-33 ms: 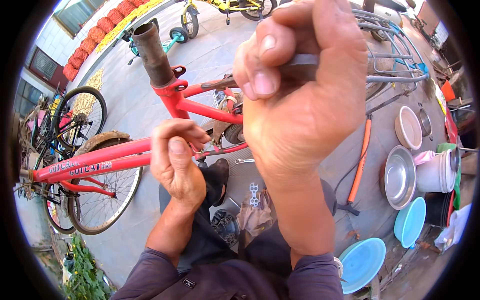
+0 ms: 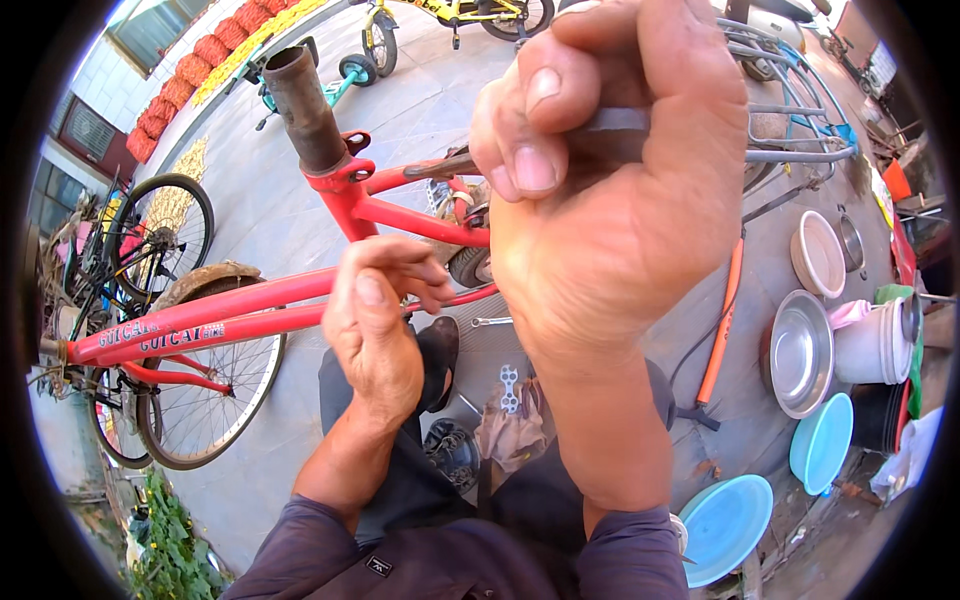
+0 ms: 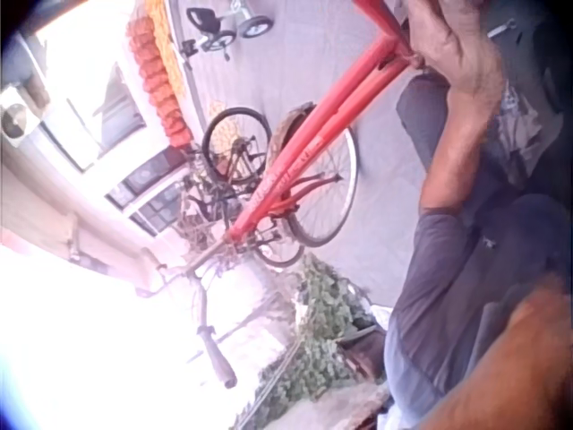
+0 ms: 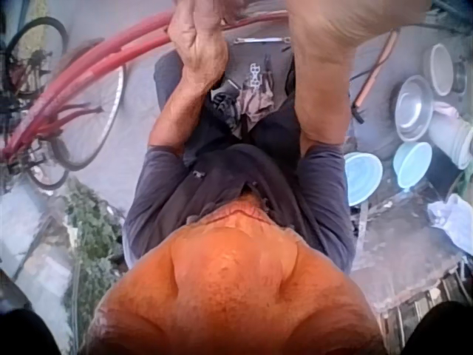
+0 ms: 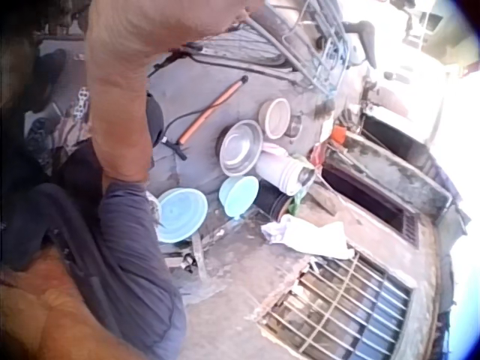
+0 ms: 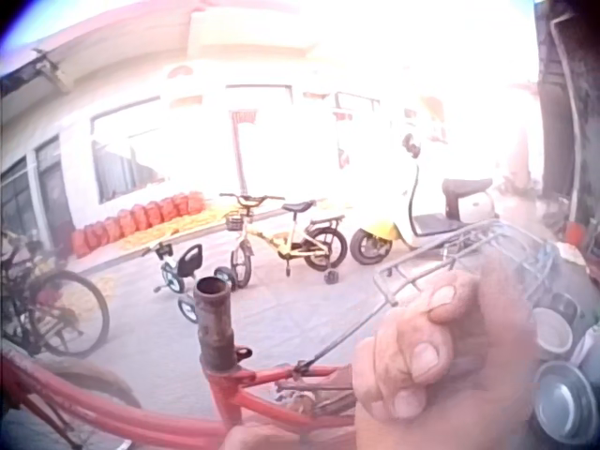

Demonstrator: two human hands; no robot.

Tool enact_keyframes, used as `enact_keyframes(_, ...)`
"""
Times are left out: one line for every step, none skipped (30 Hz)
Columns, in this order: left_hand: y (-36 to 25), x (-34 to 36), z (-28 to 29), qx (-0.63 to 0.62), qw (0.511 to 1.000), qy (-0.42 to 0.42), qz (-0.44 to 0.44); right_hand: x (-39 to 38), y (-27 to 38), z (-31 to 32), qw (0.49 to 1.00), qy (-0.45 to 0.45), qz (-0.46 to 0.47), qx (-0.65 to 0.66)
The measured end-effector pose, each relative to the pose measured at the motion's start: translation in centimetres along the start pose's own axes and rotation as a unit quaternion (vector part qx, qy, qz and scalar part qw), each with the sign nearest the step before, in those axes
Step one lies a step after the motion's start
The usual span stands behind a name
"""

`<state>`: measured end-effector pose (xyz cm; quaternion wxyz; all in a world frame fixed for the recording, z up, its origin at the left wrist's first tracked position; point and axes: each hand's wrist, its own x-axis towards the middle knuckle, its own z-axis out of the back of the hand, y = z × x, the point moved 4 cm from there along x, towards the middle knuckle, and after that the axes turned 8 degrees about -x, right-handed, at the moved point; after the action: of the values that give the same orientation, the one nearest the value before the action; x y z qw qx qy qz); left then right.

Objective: The person uses a wrench to tighten a bolt on the seat post clamp of a red bicycle frame. They then wipe the seat post and surrounding frame area with a cloth.

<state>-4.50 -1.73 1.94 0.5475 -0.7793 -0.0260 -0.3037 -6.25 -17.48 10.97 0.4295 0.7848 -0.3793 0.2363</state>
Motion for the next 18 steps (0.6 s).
enact_keyframes(0.8, 0.0, -0.7, -0.085, 0.992, 0.027, 0.086, 0.0, 0.2, -0.4, 1.0, 0.017, -0.001, -0.006)
enact_keyframes(1.5, -0.1, -1.4, -0.169, 0.969, 0.054, 0.171, -0.1, 0.3, -0.9, 1.0, 0.026, -0.005, 0.004)
enact_keyframes(1.5, 0.0, -2.0, -0.215, 0.957, 0.026, 0.191, -0.6, 0.1, -1.5, 0.999, 0.03, -0.015, 0.016)
enact_keyframes(1.3, 0.3, -2.7, -0.259, 0.943, -0.002, 0.211, -1.0, -0.1, -2.1, 0.999, 0.021, -0.024, 0.021)
enact_keyframes(1.2, 0.4, -2.8, -0.298, 0.926, -0.012, 0.23, -1.8, -0.3, -2.6, 0.999, 0.009, -0.035, 0.02)
enact_keyframes(1.2, 0.4, -3.0, -0.337, 0.908, -0.024, 0.249, -2.7, -0.3, -3.1, 0.999, -0.022, -0.04, 0.007)
enact_keyframes(1.2, 0.5, -3.3, -0.376, 0.887, -0.037, 0.267, -3.7, -0.2, -3.6, 0.998, -0.052, -0.046, -0.008)
enact_keyframes(1.4, 0.4, -3.3, -0.402, 0.869, -0.025, 0.288, -4.4, -0.1, -3.7, 0.997, -0.046, -0.033, -0.055)
enact_keyframes(1.5, 0.4, -3.3, -0.427, 0.849, -0.013, 0.31, -5.0, -0.1, -3.7, 0.994, -0.04, -0.021, -0.102)
enact_keyframes(1.2, 0.1, -3.6, -0.421, 0.844, -0.023, 0.332, -5.3, 0.2, -3.5, 0.989, -0.021, -0.024, -0.148)
enact_keyframes(1.1, 0.0, -3.5, -0.394, 0.857, -0.027, 0.332, -5.6, 0.4, -3.3, 0.981, -0.001, -0.026, -0.194)
enact_keyframes(1.1, -0.1, -3.4, -0.367, 0.868, -0.03, 0.331, -5.9, 0.6, -3.0, 0.97, 0.018, -0.026, -0.24)
enact_keyframes(1.1, -0.1, -2.9, -0.318, 0.897, -0.028, 0.305, -6.4, 0.7, -2.9, 0.946, 0.029, -0.02, -0.323)
enact_keyframes(1.2, 0.0, -2.6, -0.29, 0.907, -0.033, 0.303, -6.9, 0.7, -2.0, 0.928, 0.027, -0.038, -0.369)
enact_keyframes(1.1, 0.3, -2.3, -0.257, 0.917, -0.036, 0.302, -7.4, 0.7, -1.1, 0.907, 0.028, -0.056, -0.416)
enact_keyframes(1.2, 0.6, -2.0, -0.221, 0.928, -0.031, 0.3, -8.0, 0.6, -0.1, 0.883, 0.031, -0.075, -0.461)
enact_keyframes(1.3, 0.8, -1.6, -0.186, 0.937, -0.017, 0.294, -9.0, 0.3, 0.9, 0.878, 0.004, -0.121, -0.464)
enact_keyframes(1.4, 0.8, -1.2, -0.143, 0.949, 0.018, 0.282, -9.3, 0.1, 1.8, 0.877, -0.003, -0.206, -0.433)
